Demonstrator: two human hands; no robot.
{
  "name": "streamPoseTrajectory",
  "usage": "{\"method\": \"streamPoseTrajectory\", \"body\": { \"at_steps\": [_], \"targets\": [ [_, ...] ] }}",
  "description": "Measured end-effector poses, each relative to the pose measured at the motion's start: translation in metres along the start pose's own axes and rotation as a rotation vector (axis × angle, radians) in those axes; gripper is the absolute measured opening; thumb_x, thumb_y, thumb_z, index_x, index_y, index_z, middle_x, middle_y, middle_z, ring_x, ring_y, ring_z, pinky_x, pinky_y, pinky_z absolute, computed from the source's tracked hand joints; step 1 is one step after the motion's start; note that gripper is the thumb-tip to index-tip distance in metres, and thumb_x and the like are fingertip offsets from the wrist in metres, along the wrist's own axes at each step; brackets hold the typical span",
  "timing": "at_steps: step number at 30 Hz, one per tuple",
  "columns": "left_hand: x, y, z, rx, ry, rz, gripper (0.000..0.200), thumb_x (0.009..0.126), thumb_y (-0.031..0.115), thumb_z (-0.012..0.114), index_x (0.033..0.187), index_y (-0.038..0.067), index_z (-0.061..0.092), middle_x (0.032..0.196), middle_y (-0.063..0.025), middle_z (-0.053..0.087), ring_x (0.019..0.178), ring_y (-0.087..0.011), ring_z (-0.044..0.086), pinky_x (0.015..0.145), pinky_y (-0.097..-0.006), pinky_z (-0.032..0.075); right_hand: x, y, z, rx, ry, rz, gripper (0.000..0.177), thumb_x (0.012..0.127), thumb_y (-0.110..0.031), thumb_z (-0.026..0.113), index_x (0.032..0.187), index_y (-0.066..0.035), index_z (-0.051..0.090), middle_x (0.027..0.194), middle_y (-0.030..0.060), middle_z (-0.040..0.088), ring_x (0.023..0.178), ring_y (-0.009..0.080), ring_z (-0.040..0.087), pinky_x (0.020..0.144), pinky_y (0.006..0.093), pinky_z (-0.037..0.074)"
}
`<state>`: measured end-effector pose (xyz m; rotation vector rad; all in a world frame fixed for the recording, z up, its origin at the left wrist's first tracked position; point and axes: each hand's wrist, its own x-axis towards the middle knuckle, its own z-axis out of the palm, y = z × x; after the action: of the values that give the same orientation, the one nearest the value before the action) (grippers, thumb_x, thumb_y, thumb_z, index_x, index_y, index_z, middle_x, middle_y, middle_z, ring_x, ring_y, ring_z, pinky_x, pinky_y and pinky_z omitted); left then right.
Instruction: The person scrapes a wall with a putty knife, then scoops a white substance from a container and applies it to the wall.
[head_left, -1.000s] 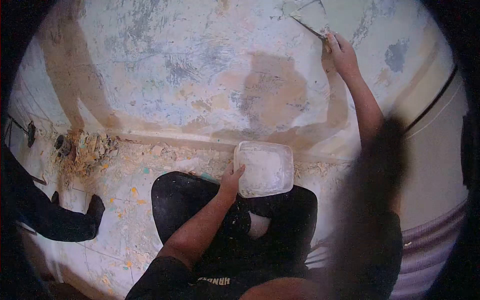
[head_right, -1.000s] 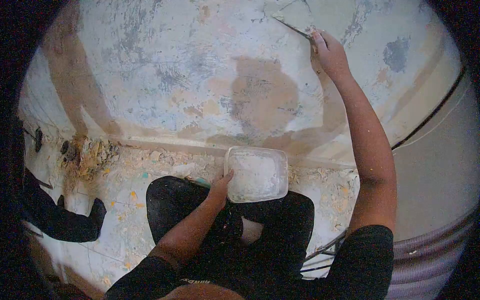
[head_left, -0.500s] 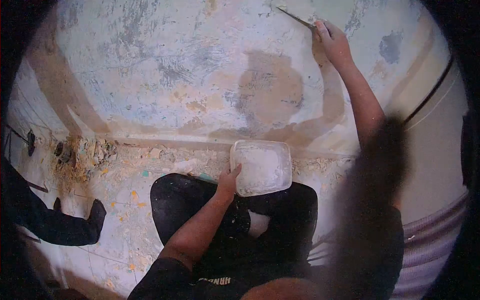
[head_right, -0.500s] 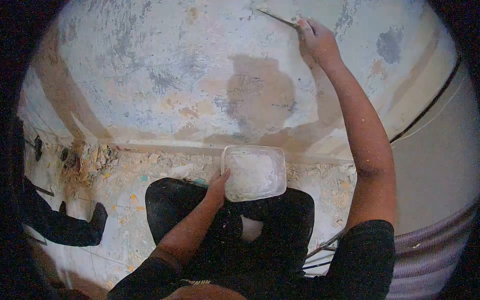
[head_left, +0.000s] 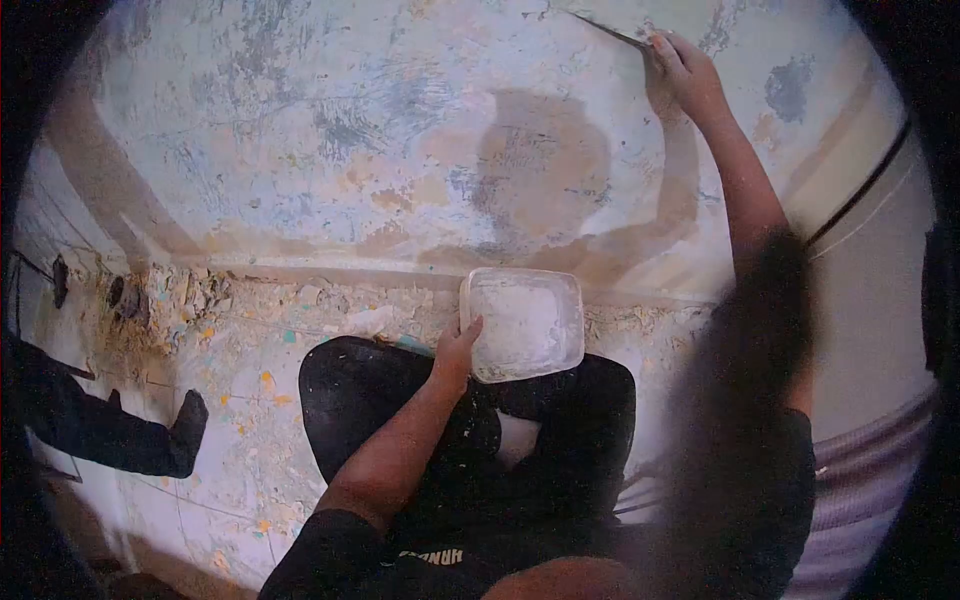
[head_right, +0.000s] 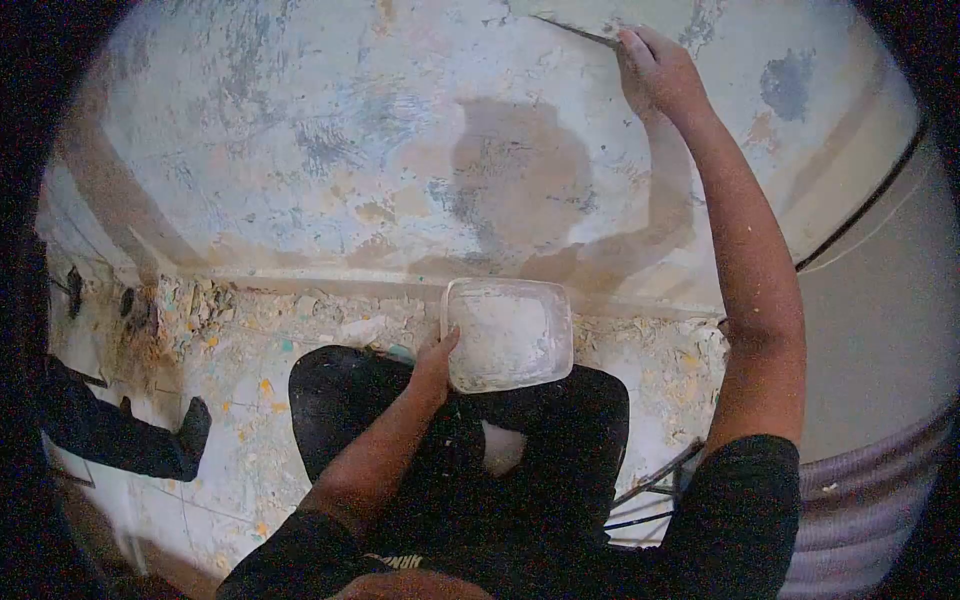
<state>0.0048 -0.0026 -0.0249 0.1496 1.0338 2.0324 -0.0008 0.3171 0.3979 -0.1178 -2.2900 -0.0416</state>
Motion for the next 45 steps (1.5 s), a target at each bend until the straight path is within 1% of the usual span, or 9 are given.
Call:
{"method": "streamPoseTrajectory", "body": {
  "at_steps": [9, 11, 15, 22, 29, 31, 32, 34, 45],
  "targets": [
    [0.001, 0.017, 0.010, -0.179, 0.157, -0.218, 0.064, 0.097, 0.030, 0.065, 0.146, 0.001, 0.037, 0.126, -0.0188, 0.059, 0.111, -0.0337, 0.062, 0.093, -0.0457, 0.054, -0.183, -0.097, -0.012, 0.242, -0.310, 0.440, 0.031, 0.100, -0.024, 0.060, 0.121, -0.003, 0.066, 0.085, 0.0055, 0.065, 0.071, 0.0132, 0.056, 0.067, 0.0293, 0.047],
    [-0.009, 0.032, 0.016, -0.209, 0.163, -0.186, 0.067, 0.097, 0.030, 0.063, 0.150, 0.004, 0.031, 0.131, -0.0192, 0.055, 0.114, -0.0358, 0.061, 0.092, -0.0482, 0.055, -0.269, -0.115, 0.012, 0.048, -0.362, 0.223, 0.032, 0.098, -0.019, 0.062, 0.124, -0.001, 0.065, 0.096, 0.0144, 0.070, 0.078, 0.0240, 0.065, 0.073, 0.0359, 0.051],
    [-0.001, 0.029, 0.011, -0.201, 0.200, -0.081, 0.058, 0.099, 0.030, 0.060, 0.144, 0.003, 0.037, 0.127, -0.0190, 0.057, 0.113, -0.0354, 0.062, 0.089, -0.0488, 0.056, -0.360, -0.192, 0.040, 0.170, -0.566, 0.351, 0.024, 0.096, -0.012, 0.060, 0.117, -0.005, 0.068, 0.109, 0.0170, 0.068, 0.092, 0.0391, 0.065, 0.079, 0.0417, 0.053],
    [0.013, 0.014, -0.001, -0.235, 0.070, -0.087, 0.062, 0.099, 0.039, 0.056, 0.143, -0.001, 0.038, 0.130, -0.0184, 0.058, 0.116, -0.0333, 0.060, 0.095, -0.0468, 0.052, -0.401, -0.232, 0.067, 0.145, -0.606, 0.363, 0.035, 0.090, -0.011, 0.060, 0.123, -0.019, 0.066, 0.096, 0.0070, 0.064, 0.082, 0.0307, 0.067, 0.067, 0.0406, 0.055],
    [0.010, -0.007, -0.015, -0.083, 0.165, -0.205, 0.063, 0.097, 0.039, 0.061, 0.142, -0.001, 0.042, 0.129, -0.0192, 0.059, 0.113, -0.0322, 0.063, 0.093, -0.0466, 0.053, -0.414, -0.227, 0.056, 0.194, -0.889, 0.327, 0.042, 0.088, -0.013, 0.061, 0.130, -0.016, 0.062, 0.091, 0.0093, 0.058, 0.075, 0.0315, 0.065, 0.062, 0.0417, 0.054],
    [0.024, -0.048, -0.052, 0.326, -0.143, 0.310, 0.062, 0.097, 0.038, 0.062, 0.142, 0.000, 0.044, 0.130, -0.0190, 0.059, 0.112, -0.0318, 0.063, 0.092, -0.0464, 0.054, -0.418, -0.226, 0.051, 0.262, -0.887, 0.311, 0.040, 0.088, -0.011, 0.060, 0.128, -0.011, 0.061, 0.092, 0.0103, 0.058, 0.075, 0.0327, 0.065, 0.062, 0.0431, 0.054],
    [0.019, -0.033, -0.037, 0.325, -0.142, 0.307, 0.062, 0.097, 0.038, 0.062, 0.142, 0.000, 0.044, 0.130, -0.0190, 0.059, 0.112, -0.0318, 0.063, 0.092, -0.0464, 0.054, -0.416, -0.228, 0.048, 0.262, -0.889, 0.312, 0.040, 0.088, -0.011, 0.060, 0.128, -0.011, 0.061, 0.092, 0.0103, 0.058, 0.075, 0.0327, 0.065, 0.062, 0.0431, 0.054],
    [0.002, 0.013, 0.006, -0.059, 0.275, -0.297, 0.058, 0.097, 0.037, 0.061, 0.140, 0.000, 0.046, 0.129, -0.0185, 0.060, 0.112, -0.0318, 0.064, 0.091, -0.0468, 0.054, -0.407, -0.233, 0.040, 0.267, -0.971, 0.406, 0.032, 0.088, -0.005, 0.059, 0.119, -0.006, 0.065, 0.099, 0.0143, 0.062, 0.082, 0.0384, 0.065, 0.070, 0.0458, 0.053],
    [0.008, 0.004, -0.006, -0.240, 0.224, -0.386, 0.050, 0.099, 0.034, 0.057, 0.138, 0.003, 0.050, 0.127, -0.0183, 0.062, 0.111, -0.0330, 0.064, 0.092, -0.0494, 0.054, -0.414, -0.235, 0.038, 0.245, -0.964, 0.359, 0.031, 0.083, -0.007, 0.063, 0.114, -0.005, 0.064, 0.096, 0.0130, 0.060, 0.076, 0.0354, 0.065, 0.066, 0.0450, 0.055]
  ]
}}
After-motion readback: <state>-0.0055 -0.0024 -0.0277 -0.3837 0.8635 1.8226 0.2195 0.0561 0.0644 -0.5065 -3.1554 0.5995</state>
